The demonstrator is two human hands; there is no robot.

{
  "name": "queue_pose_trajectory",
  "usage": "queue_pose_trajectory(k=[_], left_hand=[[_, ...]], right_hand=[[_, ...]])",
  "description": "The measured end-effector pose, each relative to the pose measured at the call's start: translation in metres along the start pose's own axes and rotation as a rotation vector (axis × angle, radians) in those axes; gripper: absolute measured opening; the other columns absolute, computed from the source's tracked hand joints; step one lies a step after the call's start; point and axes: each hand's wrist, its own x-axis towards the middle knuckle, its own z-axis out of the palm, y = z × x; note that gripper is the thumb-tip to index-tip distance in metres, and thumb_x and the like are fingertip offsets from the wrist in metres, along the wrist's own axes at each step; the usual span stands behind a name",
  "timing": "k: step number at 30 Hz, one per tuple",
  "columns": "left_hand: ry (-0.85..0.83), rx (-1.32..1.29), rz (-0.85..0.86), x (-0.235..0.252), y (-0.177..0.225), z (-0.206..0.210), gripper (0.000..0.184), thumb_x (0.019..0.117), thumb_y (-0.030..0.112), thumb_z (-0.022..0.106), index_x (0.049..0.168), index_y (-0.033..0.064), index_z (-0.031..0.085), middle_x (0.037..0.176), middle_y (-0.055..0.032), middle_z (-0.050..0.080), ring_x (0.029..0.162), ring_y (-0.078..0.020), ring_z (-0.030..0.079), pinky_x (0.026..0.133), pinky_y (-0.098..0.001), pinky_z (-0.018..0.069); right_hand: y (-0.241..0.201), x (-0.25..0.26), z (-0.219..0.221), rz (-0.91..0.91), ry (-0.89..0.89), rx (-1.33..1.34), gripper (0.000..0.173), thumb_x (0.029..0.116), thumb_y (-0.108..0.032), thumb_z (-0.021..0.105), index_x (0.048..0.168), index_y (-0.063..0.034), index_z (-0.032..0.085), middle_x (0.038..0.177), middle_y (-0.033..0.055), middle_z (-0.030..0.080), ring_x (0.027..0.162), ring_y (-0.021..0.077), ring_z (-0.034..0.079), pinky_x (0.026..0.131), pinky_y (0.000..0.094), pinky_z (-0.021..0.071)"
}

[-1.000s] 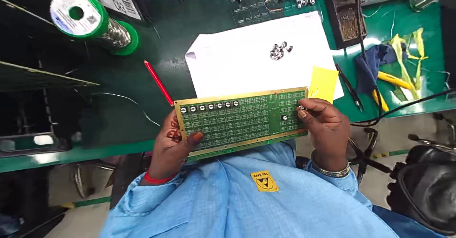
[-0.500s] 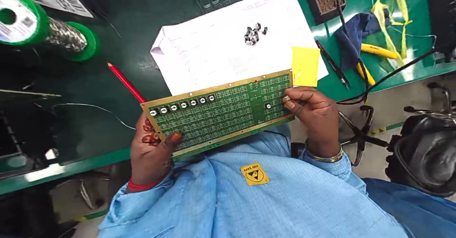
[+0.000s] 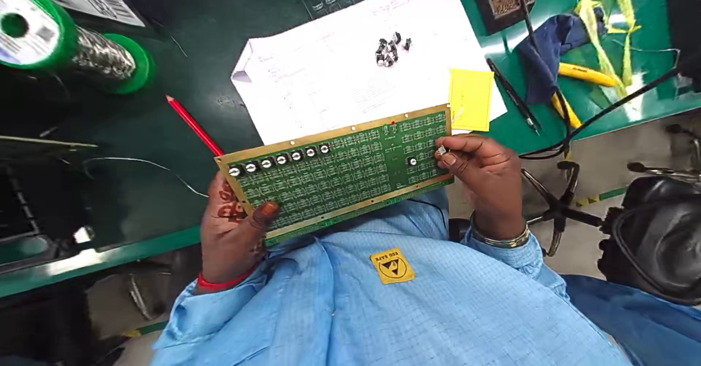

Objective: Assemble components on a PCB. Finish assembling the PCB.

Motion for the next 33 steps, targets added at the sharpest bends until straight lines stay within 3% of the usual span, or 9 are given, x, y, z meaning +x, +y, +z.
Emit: queue_pose_trajectory(k=[17,25,33], left_hand=[[-0.019,-0.007,0.010,0.0010,0.0006,0.0002,0.061,0.0930,0.019,0.073,0.145,0.0179,0.042,0.130,0.0129,0.066,0.116,-0.0066,0.065,0.102,-0.0260,0.0548],[0.014,0.028,-0.026,0.0016,0.0020,0.0013,0.065,0.0909,0.020,0.075,0.145,0.0141,0.039,0.129,0.0136,0.066,0.117,-0.0053,0.065,0.103,-0.0249,0.0539],[0.032,0.033,-0.035,0.0018,0.0025,0.0023,0.064,0.0901,0.019,0.075,0.143,0.0135,0.040,0.128,0.0144,0.066,0.117,-0.0044,0.064,0.102,-0.0241,0.0540]], right_hand=[[0.0010,-0.0009,-0.0022,-0.012,-0.018,0.024,0.026,0.0902,0.005,0.069,0.113,-0.0058,0.073,0.110,0.0015,0.074,0.089,0.0087,0.072,0.082,0.0273,0.0620],[-0.0066,-0.0027,-0.0039,0.227,0.059,0.346,0.022,0.0924,0.005,0.063,0.108,-0.0047,0.076,0.106,0.0072,0.076,0.086,0.0116,0.073,0.081,0.0283,0.0627],[-0.0051,-0.0014,-0.0076,0.251,0.030,0.470,0.021,0.0923,0.005,0.065,0.108,-0.0041,0.076,0.107,0.0100,0.076,0.087,0.0130,0.074,0.080,0.0281,0.0625]])
